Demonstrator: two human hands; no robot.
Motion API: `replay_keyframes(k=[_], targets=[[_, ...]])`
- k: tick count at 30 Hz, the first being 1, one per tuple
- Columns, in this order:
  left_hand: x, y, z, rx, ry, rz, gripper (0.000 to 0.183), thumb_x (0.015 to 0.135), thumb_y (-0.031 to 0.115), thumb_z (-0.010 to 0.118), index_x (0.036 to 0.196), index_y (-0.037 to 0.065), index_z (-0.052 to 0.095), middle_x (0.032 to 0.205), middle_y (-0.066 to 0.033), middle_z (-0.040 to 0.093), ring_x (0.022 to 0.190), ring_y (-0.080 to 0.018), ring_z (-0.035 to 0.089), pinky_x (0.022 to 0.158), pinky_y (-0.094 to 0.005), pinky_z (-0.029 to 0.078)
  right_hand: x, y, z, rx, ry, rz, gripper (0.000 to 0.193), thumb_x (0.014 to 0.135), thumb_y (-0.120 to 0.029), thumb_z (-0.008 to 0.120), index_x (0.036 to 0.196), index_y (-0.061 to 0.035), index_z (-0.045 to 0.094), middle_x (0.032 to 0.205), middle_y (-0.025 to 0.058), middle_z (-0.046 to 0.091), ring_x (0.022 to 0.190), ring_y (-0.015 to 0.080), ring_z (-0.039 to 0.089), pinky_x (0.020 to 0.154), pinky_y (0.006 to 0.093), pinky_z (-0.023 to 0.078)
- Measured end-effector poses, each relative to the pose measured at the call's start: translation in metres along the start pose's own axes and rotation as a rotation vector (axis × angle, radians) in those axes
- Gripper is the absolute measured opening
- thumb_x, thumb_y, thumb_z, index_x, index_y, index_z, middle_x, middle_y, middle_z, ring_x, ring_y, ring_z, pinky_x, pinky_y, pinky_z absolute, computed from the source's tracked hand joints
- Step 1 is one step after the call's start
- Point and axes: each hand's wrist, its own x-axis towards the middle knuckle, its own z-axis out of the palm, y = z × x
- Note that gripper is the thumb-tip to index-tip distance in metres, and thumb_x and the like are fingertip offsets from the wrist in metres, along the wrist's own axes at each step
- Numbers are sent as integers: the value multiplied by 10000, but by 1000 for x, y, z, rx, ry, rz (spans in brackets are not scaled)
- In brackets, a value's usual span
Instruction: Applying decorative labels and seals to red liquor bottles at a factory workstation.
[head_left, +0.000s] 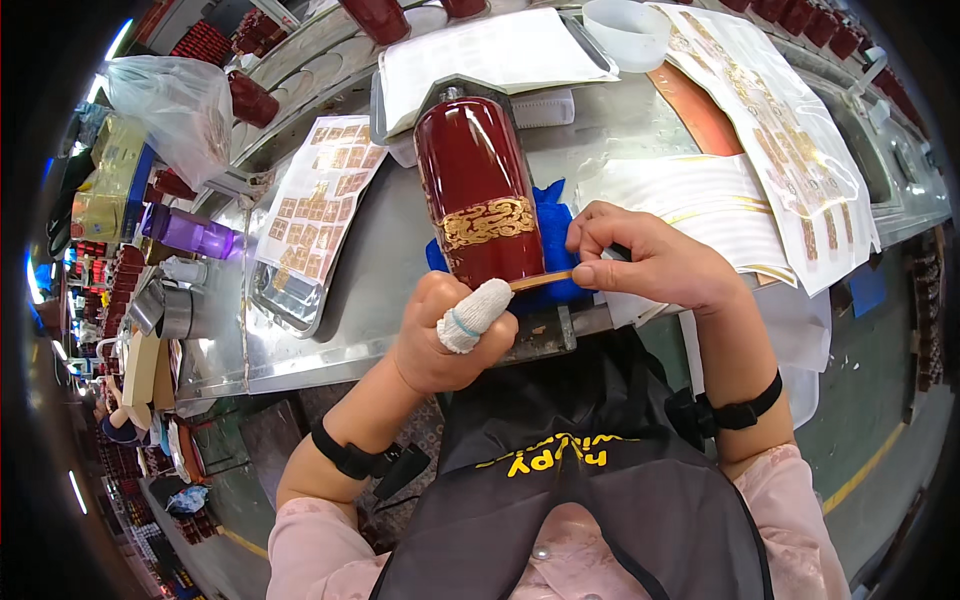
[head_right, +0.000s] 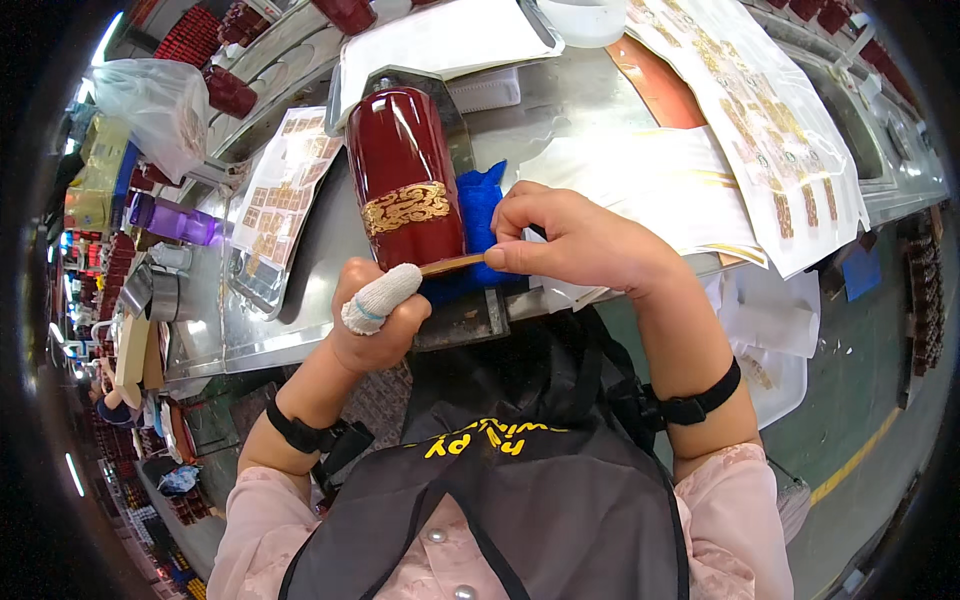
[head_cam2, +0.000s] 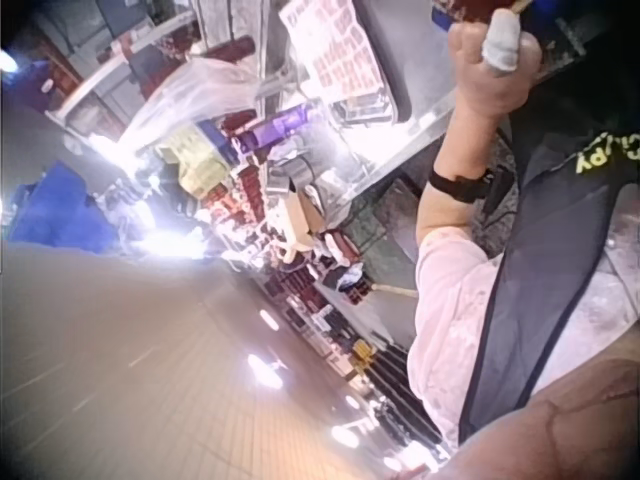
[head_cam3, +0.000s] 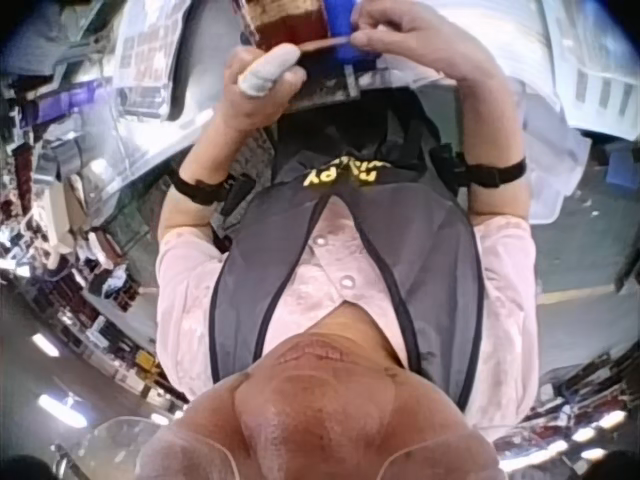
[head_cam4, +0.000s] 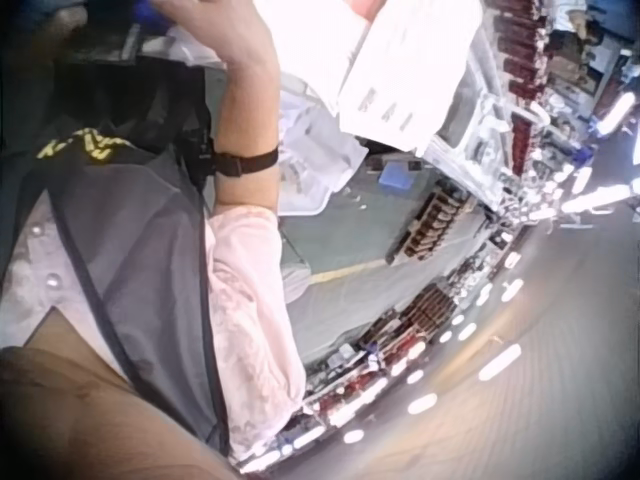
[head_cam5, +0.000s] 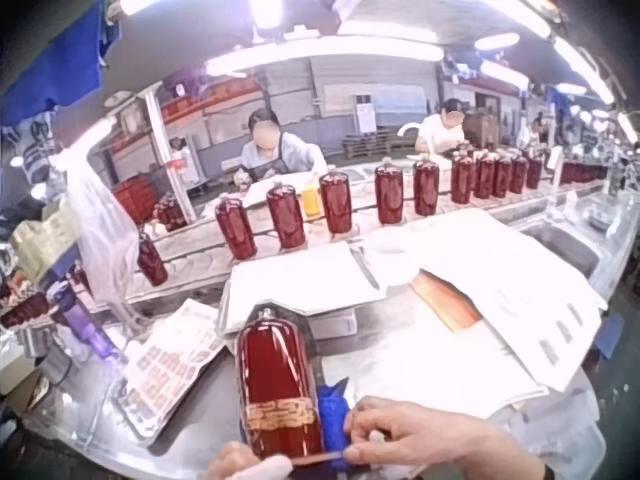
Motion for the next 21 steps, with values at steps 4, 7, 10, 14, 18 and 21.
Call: replay_keyframes(k=[4, 7, 10, 14, 18, 21], targets=[[5, 2, 3, 7, 39, -32, 209, 617, 74, 732, 786, 162, 647, 934, 13, 571, 729, -161, 504, 623, -316, 404, 2, 2, -1, -6, -5, 19, 271, 874, -256, 713, 808, -33, 575, 1024, 63, 552, 962, 165, 495, 842, 296, 403], [7, 0, 4, 49, -35, 57, 259, 543, 102, 714, 788, 164, 660, 1009, 7, 589, 804, -193, 504, 653, -341, 411, 2, 3, -1, -12, -7, 6, 269, 874, -256, 713, 813, -31, 579, 1023, 65, 552, 955, 167, 494, 838, 294, 405], [12, -3, 2, 60, -20, 100, 208, 604, 79, 724, 777, 156, 637, 1052, -4, 607, 731, -162, 501, 619, -307, 403, 1, 0, -1, 5, -3, 3, 266, 875, -251, 711, 807, -32, 575, 1025, 67, 551, 957, 167, 494, 840, 292, 405], [-4, 0, 3, -10, 24, -9, 218, 589, 71, 717, 776, 145, 634, 1068, -4, 601, 736, -168, 502, 620, -304, 404, 3, 0, 1, 19, -2, -2, 268, 876, -247, 709, 792, -35, 566, 1036, 70, 549, 964, 166, 491, 843, 289, 402], [2, 1, 1, 6, 43, -9, 221, 590, 65, 714, 784, 141, 641, 1088, -7, 599, 746, -173, 511, 624, -309, 407, 3, 1, -1, 16, -21, 2, 257, 876, -239, 707, 801, -38, 566, 1042, 69, 547, 968, 163, 489, 847, 290, 400], [11, 1, -2, 16, 9, 34, 217, 604, 58, 716, 791, 142, 648, 1085, -8, 600, 746, -173, 515, 624, -314, 408, 2, 1, 0, -4, -21, 3, 249, 877, -230, 703, 802, -38, 563, 1037, 70, 548, 968, 164, 491, 850, 295, 401]])
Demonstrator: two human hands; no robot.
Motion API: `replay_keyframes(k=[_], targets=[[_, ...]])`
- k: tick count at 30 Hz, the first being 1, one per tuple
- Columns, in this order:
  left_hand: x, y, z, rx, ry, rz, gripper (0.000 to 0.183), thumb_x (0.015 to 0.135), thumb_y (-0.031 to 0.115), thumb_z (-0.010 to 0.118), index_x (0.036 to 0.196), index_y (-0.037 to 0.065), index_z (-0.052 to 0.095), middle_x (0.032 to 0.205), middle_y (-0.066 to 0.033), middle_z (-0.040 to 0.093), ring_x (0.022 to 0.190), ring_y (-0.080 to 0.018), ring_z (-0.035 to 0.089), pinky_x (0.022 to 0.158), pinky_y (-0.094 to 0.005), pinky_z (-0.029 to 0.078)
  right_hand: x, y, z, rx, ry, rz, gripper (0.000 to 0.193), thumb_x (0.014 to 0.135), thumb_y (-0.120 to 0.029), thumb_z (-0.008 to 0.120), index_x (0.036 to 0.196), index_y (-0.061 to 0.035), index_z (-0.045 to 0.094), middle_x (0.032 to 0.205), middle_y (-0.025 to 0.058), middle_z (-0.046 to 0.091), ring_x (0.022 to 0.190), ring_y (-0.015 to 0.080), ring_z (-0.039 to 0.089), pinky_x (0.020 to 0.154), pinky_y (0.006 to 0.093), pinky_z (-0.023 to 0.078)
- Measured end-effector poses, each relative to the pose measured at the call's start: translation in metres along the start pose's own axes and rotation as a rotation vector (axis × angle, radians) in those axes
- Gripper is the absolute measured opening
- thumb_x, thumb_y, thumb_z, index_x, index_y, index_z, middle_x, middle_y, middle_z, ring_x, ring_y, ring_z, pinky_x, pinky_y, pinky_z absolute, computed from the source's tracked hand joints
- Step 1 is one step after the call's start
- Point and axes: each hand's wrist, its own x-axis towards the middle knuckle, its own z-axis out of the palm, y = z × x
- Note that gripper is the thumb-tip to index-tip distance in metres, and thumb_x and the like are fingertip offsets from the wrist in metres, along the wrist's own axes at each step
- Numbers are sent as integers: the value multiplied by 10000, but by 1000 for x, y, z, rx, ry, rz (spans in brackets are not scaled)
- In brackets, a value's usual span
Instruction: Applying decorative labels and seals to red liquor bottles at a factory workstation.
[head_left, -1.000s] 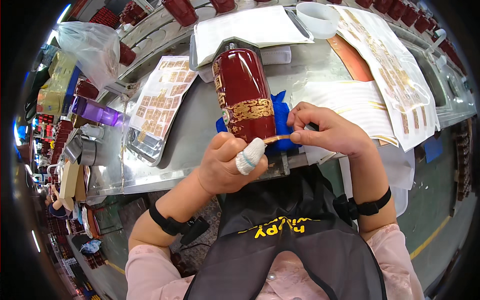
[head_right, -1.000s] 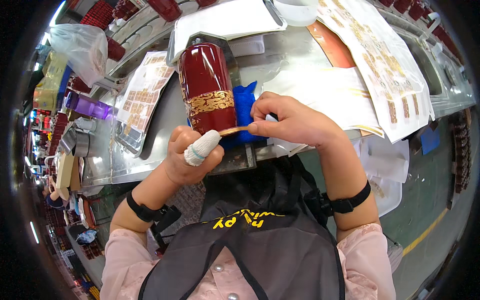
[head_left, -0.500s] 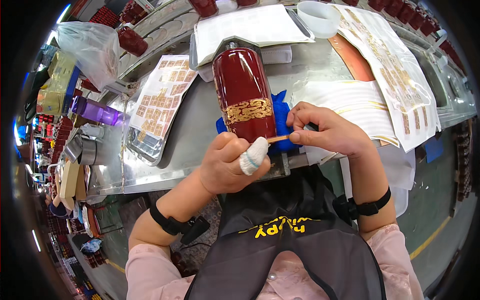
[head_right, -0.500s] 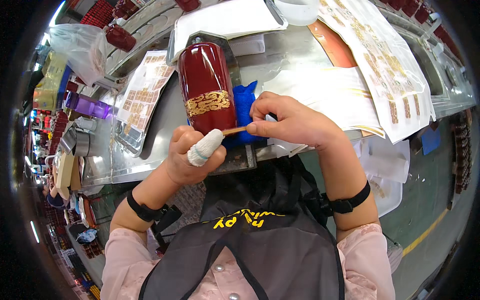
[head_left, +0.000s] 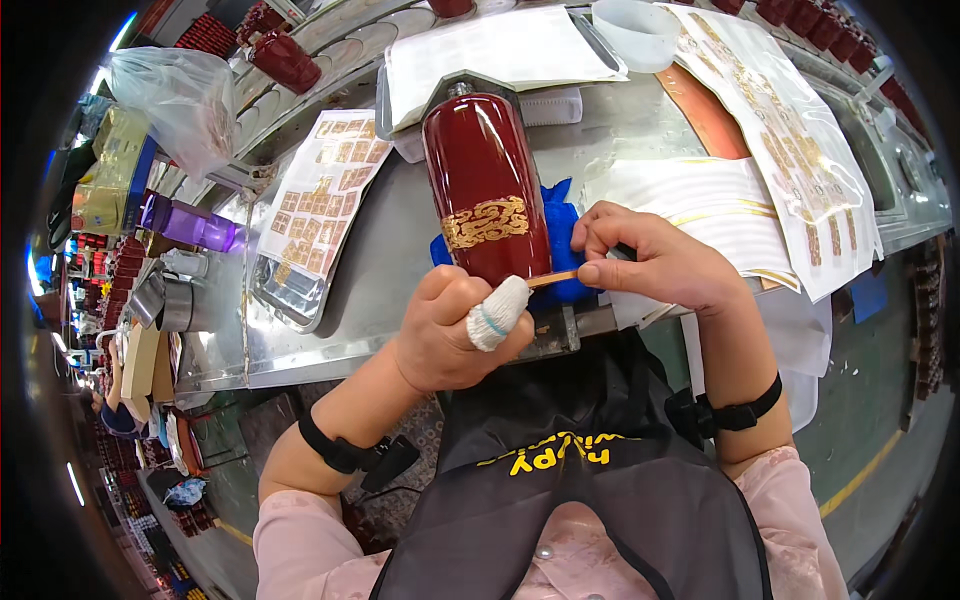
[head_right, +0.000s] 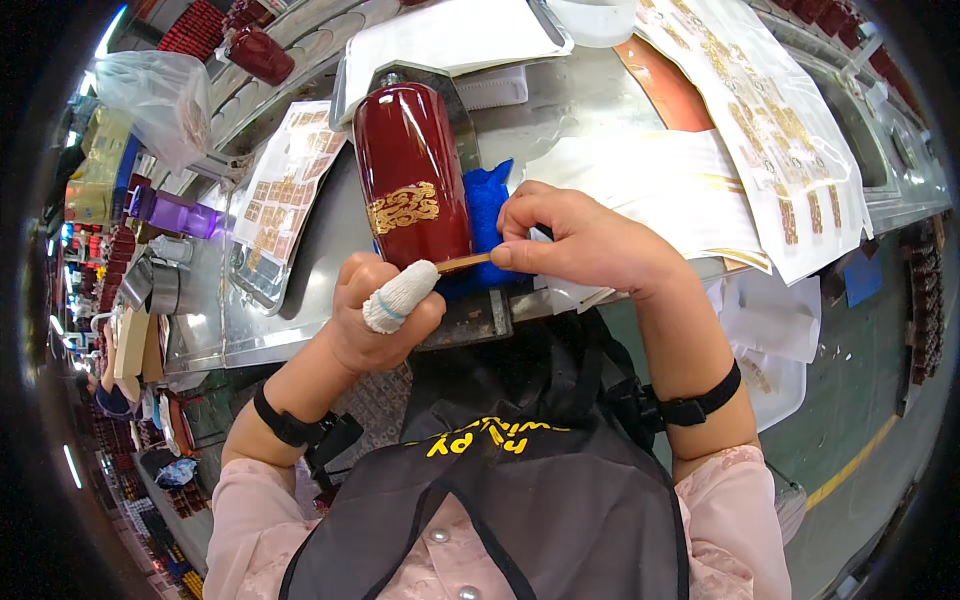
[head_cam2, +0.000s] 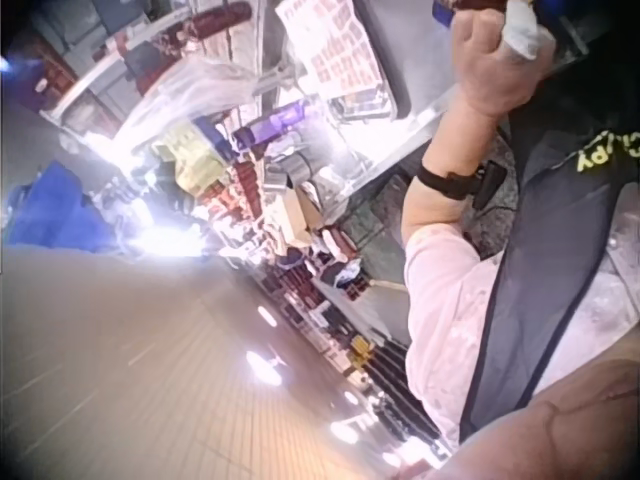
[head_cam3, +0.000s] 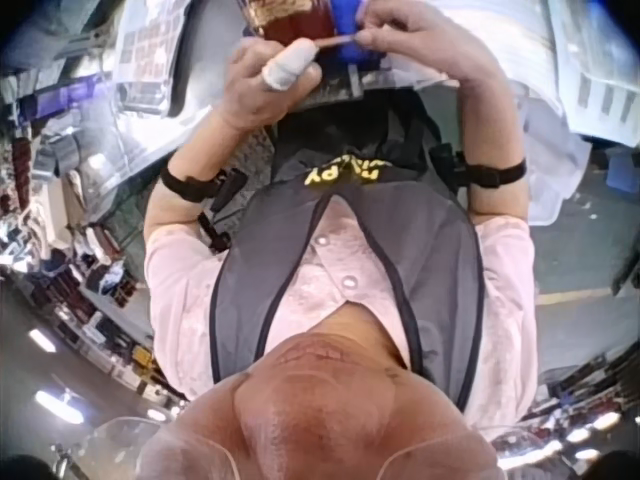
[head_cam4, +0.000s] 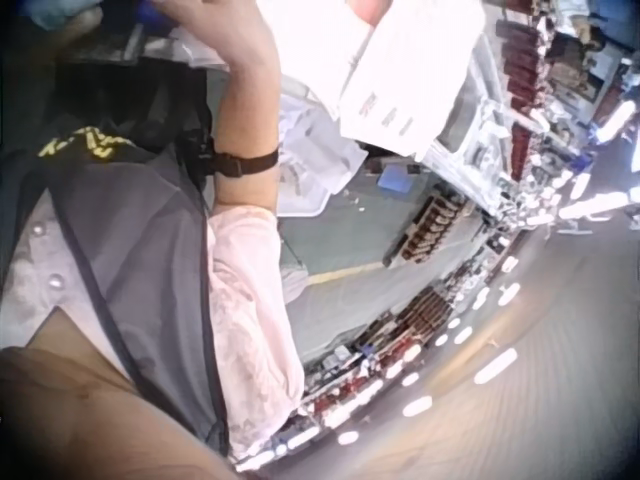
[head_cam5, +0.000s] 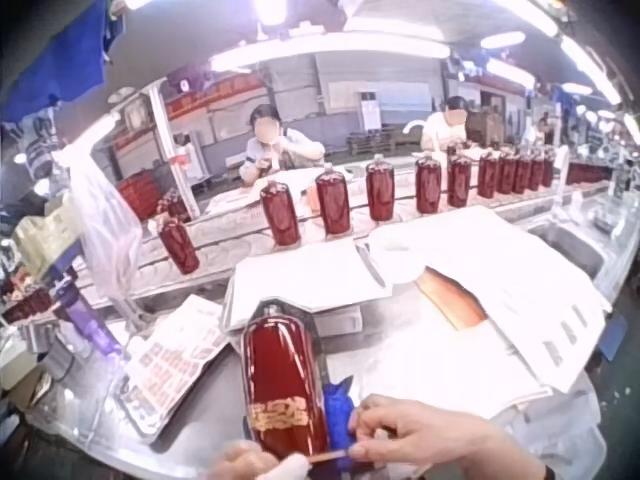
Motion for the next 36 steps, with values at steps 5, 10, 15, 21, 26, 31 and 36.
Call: replay_keyframes(k=[5, 10, 15, 21, 26, 31, 36], targets=[[0, -1, 0, -17, -52, 44, 205, 627, 49, 717, 799, 138, 652, 1056, -9, 603, 742, -179, 518, 614, -323, 403, -1, 1, 1, 25, 26, -15, 252, 877, -227, 702, 788, -37, 563, 1029, 70, 550, 977, 170, 493, 855, 300, 400], [-15, 1, 0, -51, -5, -70, 234, 597, 45, 709, 811, 123, 657, 1015, -1, 597, 725, -191, 516, 602, -330, 403, 4, 1, 4, 6, 14, -15, 241, 878, -218, 703, 798, -34, 569, 1024, 61, 548, 974, 164, 493, 856, 297, 401], [2, -2, -2, -10, -17, 15, 239, 585, 56, 713, 802, 140, 656, 1024, 0, 595, 723, -177, 513, 613, -322, 407, 3, 1, 3, 8, 18, 12, 235, 880, -209, 703, 801, -32, 571, 1016, 54, 544, 968, 158, 491, 855, 292, 400], [2, -4, 3, 12, -73, 36, 233, 594, 68, 726, 796, 164, 663, 961, 5, 580, 716, -178, 505, 610, -320, 402, 1, 1, 2, 9, 36, 23, 244, 878, -221, 708, 806, -32, 572, 1014, 50, 540, 955, 152, 488, 839, 292, 403], [-17, -1, 1, -66, -31, -95, 233, 613, 37, 714, 811, 152, 667, 901, -9, 542, 717, -200, 506, 604, -331, 408, 5, -1, 4, 2, 8, -7, 262, 881, -240, 706, 804, -29, 571, 1018, 50, 537, 956, 150, 485, 837, 285, 398], [-1, -3, -3, -27, -27, 9, 240, 614, 47, 721, 824, 150, 664, 927, -6, 562, 717, -184, 516, 616, -321, 412, 4, -1, 3, -5, 19, 17, 255, 881, -234, 706, 803, -32, 571, 1019, 50, 536, 954, 148, 482, 836, 284, 397], [2, -4, 1, -40, -45, 8, 225, 625, 65, 727, 820, 152, 656, 965, -3, 589, 712, -169, 508, 607, -316, 395, 3, -1, 3, -10, 35, -9, 249, 877, -222, 709, 798, -33, 567, 1014, 51, 533, 950, 150, 482, 832, 281, 397]])
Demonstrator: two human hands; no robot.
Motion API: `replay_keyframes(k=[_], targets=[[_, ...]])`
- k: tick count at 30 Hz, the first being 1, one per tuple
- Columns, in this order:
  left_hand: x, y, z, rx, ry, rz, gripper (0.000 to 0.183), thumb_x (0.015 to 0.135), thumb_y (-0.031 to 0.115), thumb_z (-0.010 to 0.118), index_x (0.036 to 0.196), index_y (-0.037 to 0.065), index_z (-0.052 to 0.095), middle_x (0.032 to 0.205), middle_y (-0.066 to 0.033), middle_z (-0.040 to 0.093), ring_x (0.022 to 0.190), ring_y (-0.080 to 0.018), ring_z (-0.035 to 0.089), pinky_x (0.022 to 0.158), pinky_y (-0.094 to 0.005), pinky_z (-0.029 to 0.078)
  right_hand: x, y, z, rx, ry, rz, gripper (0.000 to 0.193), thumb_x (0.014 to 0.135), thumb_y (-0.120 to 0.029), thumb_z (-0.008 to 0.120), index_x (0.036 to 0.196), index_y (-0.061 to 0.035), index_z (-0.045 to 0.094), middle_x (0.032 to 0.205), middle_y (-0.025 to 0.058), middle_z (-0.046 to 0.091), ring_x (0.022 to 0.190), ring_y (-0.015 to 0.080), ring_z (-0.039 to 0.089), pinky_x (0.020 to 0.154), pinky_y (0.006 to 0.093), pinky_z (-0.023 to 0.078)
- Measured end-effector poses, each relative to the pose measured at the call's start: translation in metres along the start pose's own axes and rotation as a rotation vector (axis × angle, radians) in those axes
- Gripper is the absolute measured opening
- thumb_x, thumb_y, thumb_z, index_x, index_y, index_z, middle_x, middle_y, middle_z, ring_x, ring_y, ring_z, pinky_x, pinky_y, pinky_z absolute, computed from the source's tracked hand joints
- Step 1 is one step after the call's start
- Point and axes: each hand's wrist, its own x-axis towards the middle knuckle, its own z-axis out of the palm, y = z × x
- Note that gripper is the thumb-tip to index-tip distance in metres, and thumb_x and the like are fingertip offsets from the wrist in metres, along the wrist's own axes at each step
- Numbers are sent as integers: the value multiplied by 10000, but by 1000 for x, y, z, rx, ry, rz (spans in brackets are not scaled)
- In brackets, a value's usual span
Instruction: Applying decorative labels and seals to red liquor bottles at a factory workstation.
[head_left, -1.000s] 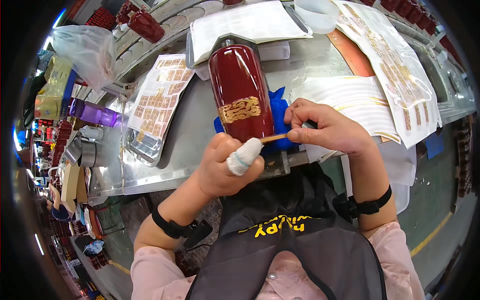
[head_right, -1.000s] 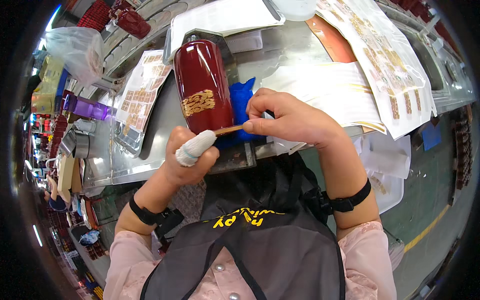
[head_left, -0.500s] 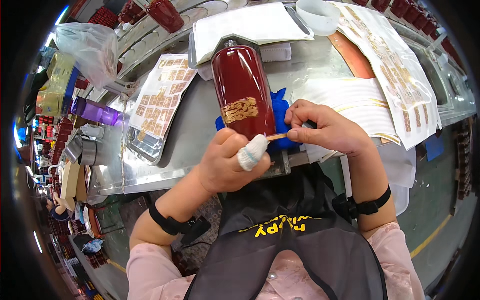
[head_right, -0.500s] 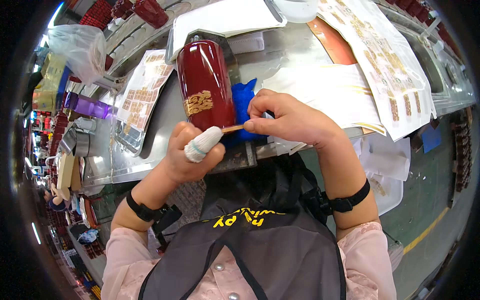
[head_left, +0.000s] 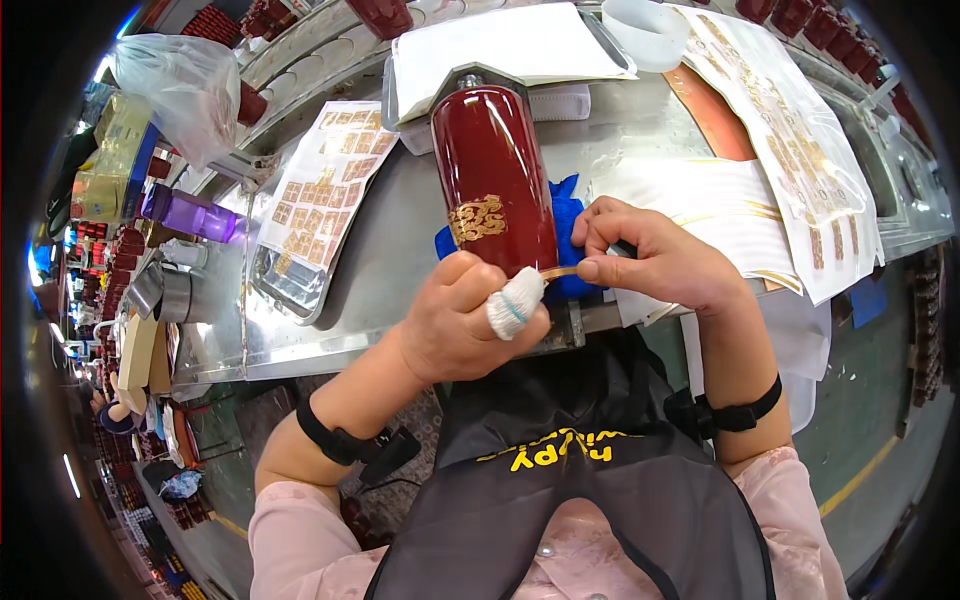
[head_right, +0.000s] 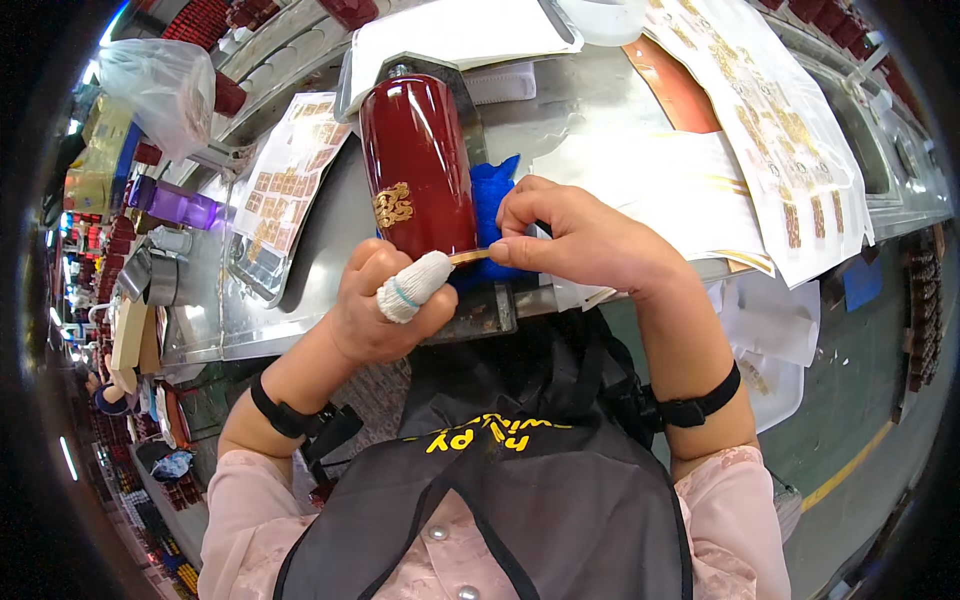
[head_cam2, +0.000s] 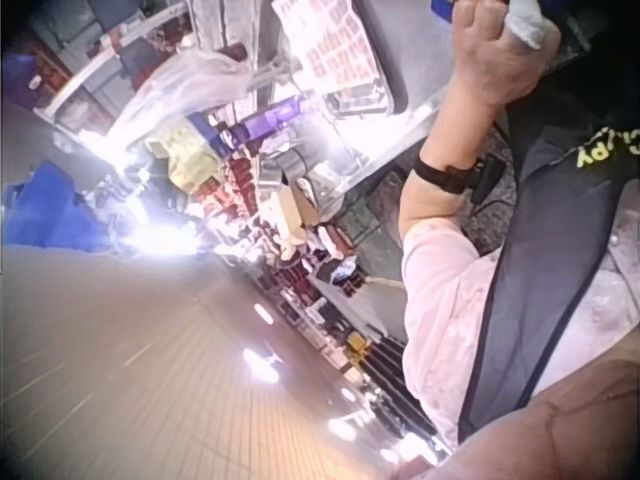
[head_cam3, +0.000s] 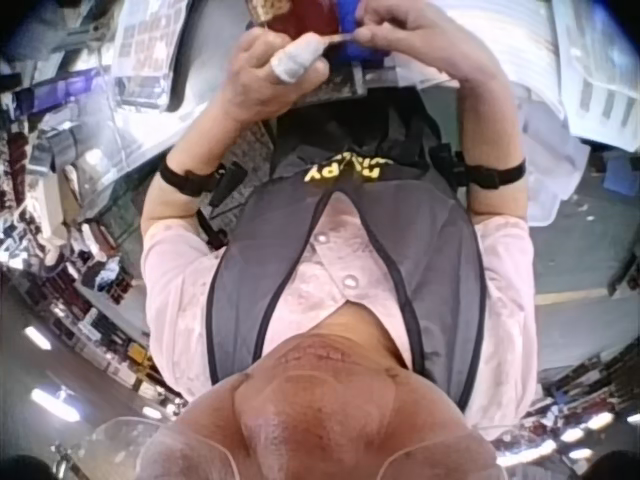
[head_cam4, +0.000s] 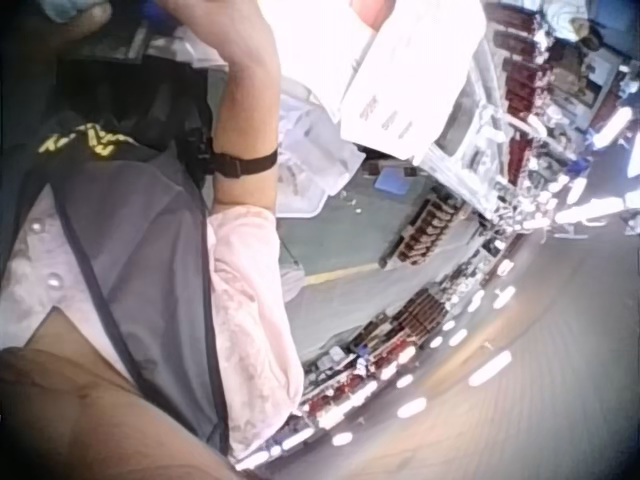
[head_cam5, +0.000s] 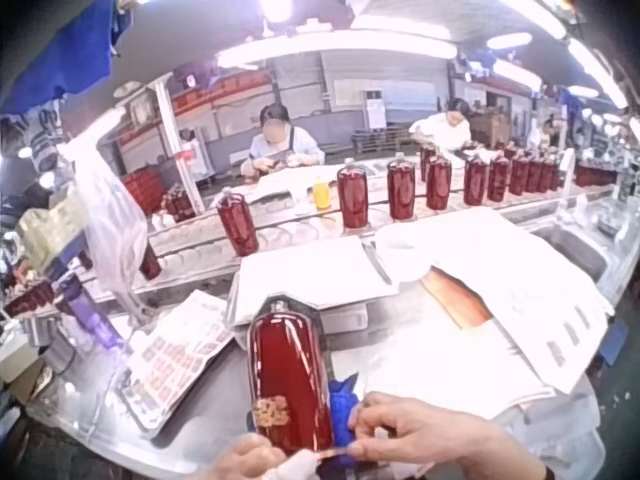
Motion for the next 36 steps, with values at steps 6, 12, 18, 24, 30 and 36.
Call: replay_keyframes(k=[6, 12, 18, 24, 30, 36], targets=[[-23, 6, 6, -77, 72, -192, 250, 601, 61, 732, 820, 154, 656, 1006, -22, 596, 733, -170, 503, 600, -325, 398, 4, -2, 4, -25, -17, 3, 259, 881, -232, 705, 798, -27, 571, 1000, 44, 529, 922, 146, 475, 806, 277, 395], [3, 5, 4, -16, 28, -36, 269, 605, 53, 732, 855, 128, 666, 868, -11, 533, 705, -191, 487, 599, -331, 395, 2, -1, 5, -20, 3, 6, 247, 879, -226, 702, 802, -25, 581, 995, 42, 531, 908, 145, 472, 801, 276, 393], [-8, 4, 5, -13, 28, -65, 256, 587, 54, 721, 825, 132, 668, 894, -10, 550, 708, -199, 484, 594, -336, 381, 2, -1, 6, -15, 32, -23, 262, 879, -241, 705, 817, -19, 581, 980, 41, 529, 899, 144, 477, 793, 276, 397], [-6, 5, 2, -13, 69, -75, 214, 609, 63, 721, 794, 150, 656, 953, -2, 574, 724, -182, 504, 606, -323, 395, 5, 0, 7, -40, 22, -12, 272, 873, -248, 713, 833, -13, 583, 968, 42, 526, 886, 142, 474, 788, 275, 399], [11, 4, 4, 48, -4, 59, 272, 551, 69, 723, 806, 153, 682, 864, 0, 512, 731, -196, 493, 604, -339, 383, 3, 2, 10, -21, 46, -42, 263, 872, -236, 714, 826, -16, 575, 960, 42, 522, 886, 146, 474, 789, 275, 398], [-20, 5, 6, 5, 31, -103, 224, 592, 73, 713, 792, 158, 658, 1000, -2, 591, 736, -181, 505, 618, -321, 397, 4, -1, 11, -23, 38, -58, 266, 871, -235, 716, 821, -17, 573, 960, 37, 514, 886, 138, 468, 782, 263, 393]])
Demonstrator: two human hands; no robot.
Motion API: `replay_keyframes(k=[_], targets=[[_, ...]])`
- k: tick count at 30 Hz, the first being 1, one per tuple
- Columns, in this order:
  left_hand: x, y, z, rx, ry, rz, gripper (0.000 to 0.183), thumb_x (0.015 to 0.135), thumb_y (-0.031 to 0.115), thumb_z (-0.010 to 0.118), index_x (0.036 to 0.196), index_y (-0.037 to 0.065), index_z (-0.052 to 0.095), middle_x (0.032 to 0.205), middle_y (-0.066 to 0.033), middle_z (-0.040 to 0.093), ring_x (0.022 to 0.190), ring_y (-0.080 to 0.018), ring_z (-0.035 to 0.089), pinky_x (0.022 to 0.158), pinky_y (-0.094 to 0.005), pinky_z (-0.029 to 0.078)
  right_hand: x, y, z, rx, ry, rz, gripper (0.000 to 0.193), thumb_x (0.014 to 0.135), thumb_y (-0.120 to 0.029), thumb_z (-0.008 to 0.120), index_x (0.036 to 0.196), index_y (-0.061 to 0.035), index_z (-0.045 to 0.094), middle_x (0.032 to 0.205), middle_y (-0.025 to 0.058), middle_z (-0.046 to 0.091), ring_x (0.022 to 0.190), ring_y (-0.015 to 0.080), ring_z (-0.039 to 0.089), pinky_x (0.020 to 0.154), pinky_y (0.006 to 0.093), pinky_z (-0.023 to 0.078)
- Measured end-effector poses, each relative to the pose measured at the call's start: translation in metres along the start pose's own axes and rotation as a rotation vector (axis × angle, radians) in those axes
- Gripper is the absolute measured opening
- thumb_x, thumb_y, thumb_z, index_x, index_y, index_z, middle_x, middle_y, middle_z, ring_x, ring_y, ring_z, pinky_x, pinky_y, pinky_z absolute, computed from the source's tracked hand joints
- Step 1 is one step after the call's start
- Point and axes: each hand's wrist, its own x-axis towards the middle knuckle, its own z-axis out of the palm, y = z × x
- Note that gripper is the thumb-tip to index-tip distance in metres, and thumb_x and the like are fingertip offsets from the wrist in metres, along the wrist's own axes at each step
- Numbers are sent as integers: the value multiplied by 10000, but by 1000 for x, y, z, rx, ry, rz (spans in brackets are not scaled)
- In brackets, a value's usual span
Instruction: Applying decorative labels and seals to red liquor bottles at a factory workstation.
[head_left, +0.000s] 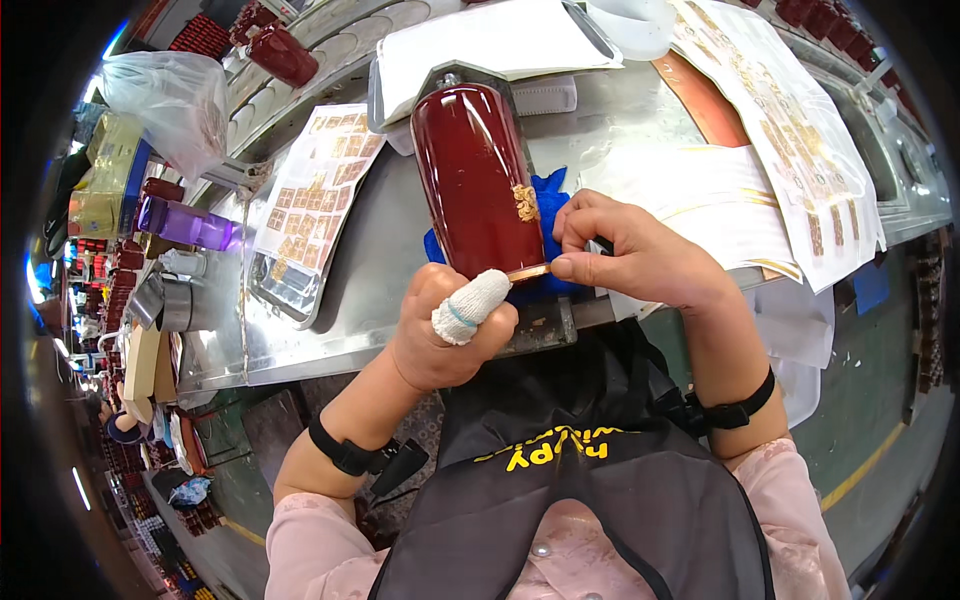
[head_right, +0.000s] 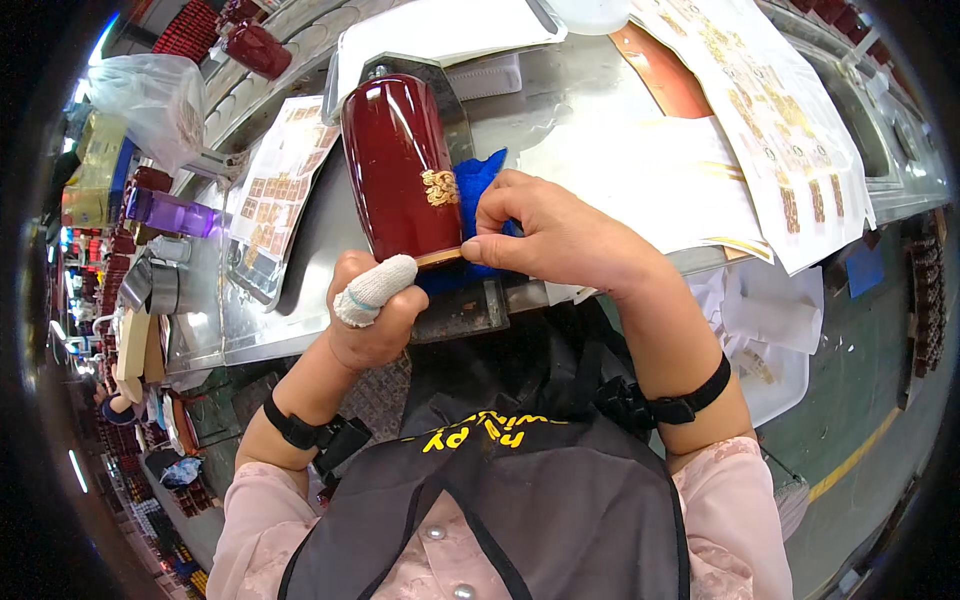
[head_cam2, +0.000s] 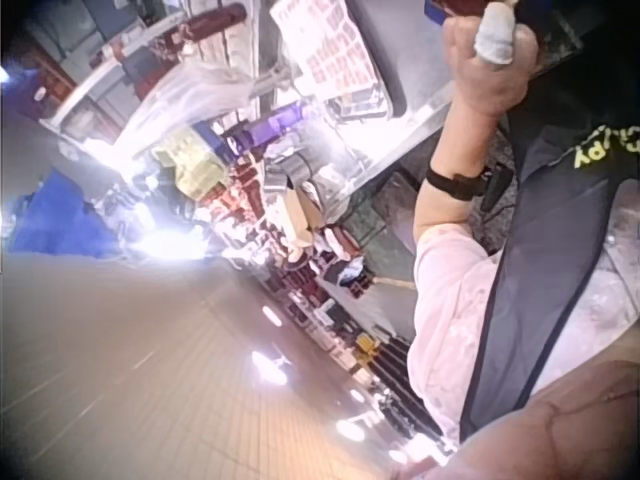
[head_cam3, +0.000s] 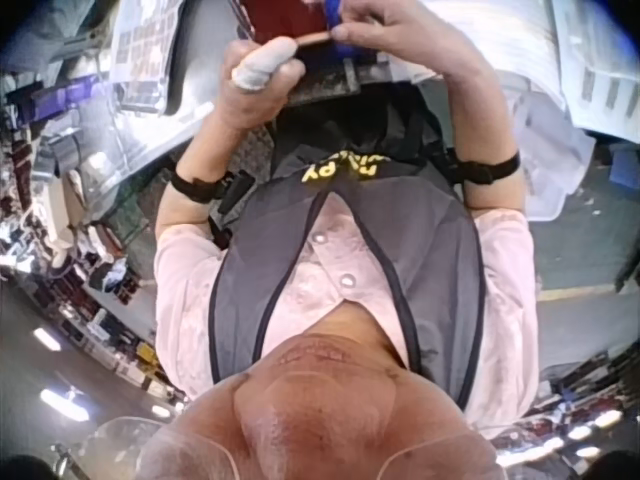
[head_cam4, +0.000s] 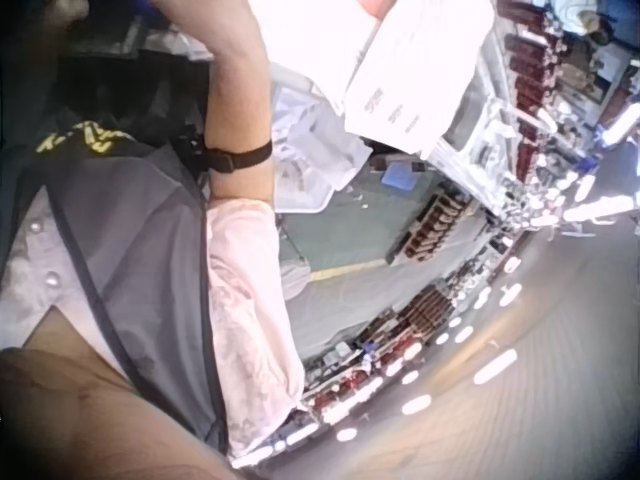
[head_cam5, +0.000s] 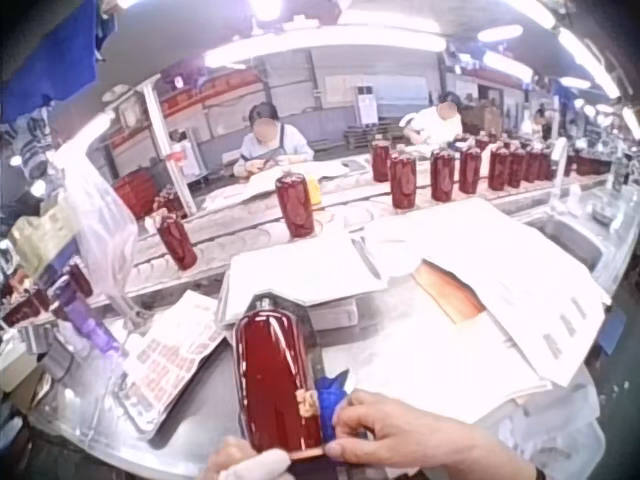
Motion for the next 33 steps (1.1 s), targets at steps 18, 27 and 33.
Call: replay_keyframes(k=[18, 27, 33], targets=[[0, 5, 1, -4, 11, 0, 255, 560, 89, 689, 810, 129, 658, 965, -42, 612, 768, -239, 523, 634, -364, 407, -5, 0, 3, 38, 24, 53, 234, 885, -198, 697, 820, -21, 559, 1022, 42, 517, 881, 116, 476, 770, 258, 410], [9, 3, -4, 72, -1, 38, 278, 559, 107, 701, 831, 152, 662, 1032, -1, 601, 818, -194, 519, 682, -329, 419, -9, 4, 5, 22, 54, 28, 243, 889, -215, 696, 809, -31, 559, 1030, 51, 518, 882, 128, 491, 770, 262, 427], [13, 9, -8, 27, -16, -5, 234, 629, 52, 687, 849, 115, 642, 1020, -69, 597, 848, -254, 516, 705, -372, 404, -13, 6, 11, -52, 120, -60, 210, 891, -189, 688, 815, -39, 562, 1057, 66, 534, 944, 140, 513, 814, 275, 429]])
